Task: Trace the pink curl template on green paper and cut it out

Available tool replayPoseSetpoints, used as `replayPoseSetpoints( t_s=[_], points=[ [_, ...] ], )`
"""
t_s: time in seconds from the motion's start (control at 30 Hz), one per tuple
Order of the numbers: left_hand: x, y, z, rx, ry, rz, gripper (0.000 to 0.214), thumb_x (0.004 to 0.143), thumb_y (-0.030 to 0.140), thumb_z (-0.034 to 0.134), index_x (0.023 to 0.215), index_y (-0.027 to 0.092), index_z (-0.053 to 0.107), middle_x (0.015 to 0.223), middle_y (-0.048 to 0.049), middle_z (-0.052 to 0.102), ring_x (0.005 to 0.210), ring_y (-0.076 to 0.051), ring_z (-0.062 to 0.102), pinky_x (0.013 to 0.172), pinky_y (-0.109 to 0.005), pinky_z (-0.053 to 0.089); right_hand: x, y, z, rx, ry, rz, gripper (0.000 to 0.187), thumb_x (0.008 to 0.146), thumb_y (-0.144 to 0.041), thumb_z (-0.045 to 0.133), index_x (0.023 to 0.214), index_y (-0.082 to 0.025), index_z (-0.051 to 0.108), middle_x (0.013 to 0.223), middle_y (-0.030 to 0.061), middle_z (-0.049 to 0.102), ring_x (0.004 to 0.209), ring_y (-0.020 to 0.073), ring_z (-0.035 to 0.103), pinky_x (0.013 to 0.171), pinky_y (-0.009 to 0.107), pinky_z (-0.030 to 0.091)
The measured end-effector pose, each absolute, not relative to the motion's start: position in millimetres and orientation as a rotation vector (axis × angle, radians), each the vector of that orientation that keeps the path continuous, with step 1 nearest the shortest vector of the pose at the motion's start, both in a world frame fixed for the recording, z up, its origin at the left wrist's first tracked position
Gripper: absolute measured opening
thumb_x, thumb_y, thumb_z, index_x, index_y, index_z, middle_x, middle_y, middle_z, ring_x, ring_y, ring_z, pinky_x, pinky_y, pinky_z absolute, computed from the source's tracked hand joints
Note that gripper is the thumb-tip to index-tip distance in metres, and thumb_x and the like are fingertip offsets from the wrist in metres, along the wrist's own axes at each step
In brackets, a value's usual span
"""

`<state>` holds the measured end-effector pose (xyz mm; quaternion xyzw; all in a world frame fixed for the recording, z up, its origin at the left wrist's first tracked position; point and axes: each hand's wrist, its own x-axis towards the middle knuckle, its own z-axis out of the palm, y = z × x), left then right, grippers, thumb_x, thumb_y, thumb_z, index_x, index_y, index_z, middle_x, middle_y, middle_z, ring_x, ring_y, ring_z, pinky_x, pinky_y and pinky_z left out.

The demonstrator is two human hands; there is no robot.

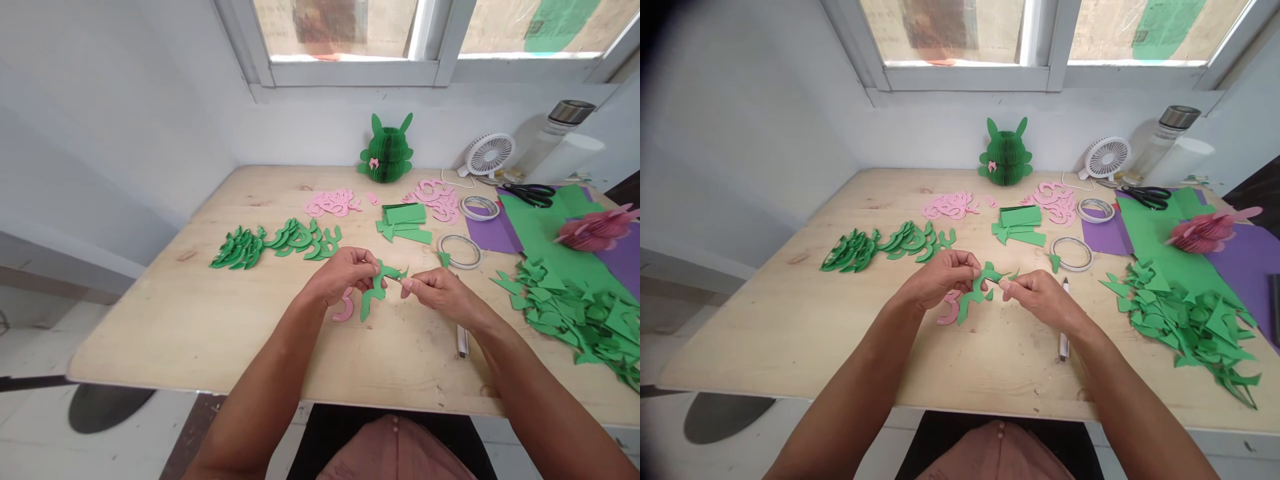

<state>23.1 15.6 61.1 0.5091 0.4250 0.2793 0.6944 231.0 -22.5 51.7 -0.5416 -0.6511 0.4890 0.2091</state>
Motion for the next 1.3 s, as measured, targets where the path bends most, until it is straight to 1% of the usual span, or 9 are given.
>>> replayPoseSetpoints(
  t_s=[0.27, 0.47, 0.83, 1.13, 1.3],
  points=[
    [23.4, 15.4, 61.6, 1.124, 0.952, 0.629, 0.007, 0.066, 0.018, 0.063, 0.065, 0.014, 0.057, 0.063, -0.0065, 0.067, 0.055, -0.01, 0.059, 0.051, -0.019, 0.041, 231.0, -22.5, 53.1, -1.514, -1.814, 1.361, 0.05, 0.083, -0.057, 0.048, 0.072, -0.013, 0.068, 0.049, -0.0072, 0.02, 0.044, 0.0075, 0.019, 0.044, 0.026, 0.012],
    [23.5, 15.9, 61.6, 1.128, 0.949, 0.629, 0.008, 0.066, 0.018, 0.063, 0.064, 0.014, 0.056, 0.062, -0.0063, 0.067, 0.053, -0.009, 0.056, 0.049, -0.019, 0.04, 230.6, -22.5, 53.4, -1.51, -1.812, 1.378, 0.05, 0.084, -0.056, 0.046, 0.073, -0.012, 0.068, 0.049, -0.0074, 0.019, 0.044, 0.0073, 0.019, 0.044, 0.026, 0.012],
    [23.7, 15.6, 61.1, 1.128, 0.95, 0.628, 0.008, 0.067, 0.017, 0.062, 0.065, 0.013, 0.056, 0.063, -0.0065, 0.067, 0.053, -0.009, 0.057, 0.05, -0.019, 0.04, 230.5, -23.5, 53.5, -1.512, -1.803, 1.376, 0.052, 0.083, -0.058, 0.046, 0.073, -0.012, 0.068, 0.049, -0.0075, 0.02, 0.044, 0.0075, 0.019, 0.044, 0.026, 0.012],
    [23.8, 15.2, 61.9, 1.124, 0.959, 0.633, 0.008, 0.065, 0.018, 0.064, 0.064, 0.014, 0.057, 0.06, -0.0052, 0.066, 0.05, -0.008, 0.053, 0.046, -0.018, 0.038, 230.3, -23.3, 54.1, -1.515, -1.798, 1.377, 0.051, 0.083, -0.058, 0.047, 0.073, -0.012, 0.069, 0.048, -0.0074, 0.02, 0.044, 0.0074, 0.019, 0.044, 0.026, 0.012],
    [23.6, 15.3, 61.5, 1.125, 0.956, 0.631, 0.009, 0.065, 0.019, 0.064, 0.063, 0.014, 0.056, 0.061, -0.0056, 0.066, 0.051, -0.009, 0.054, 0.048, -0.018, 0.039, 230.3, -23.4, 54.2, -1.515, -1.804, 1.367, 0.052, 0.083, -0.058, 0.047, 0.073, -0.012, 0.068, 0.048, -0.0074, 0.019, 0.044, 0.0074, 0.019, 0.044, 0.026, 0.012]
  ],
)
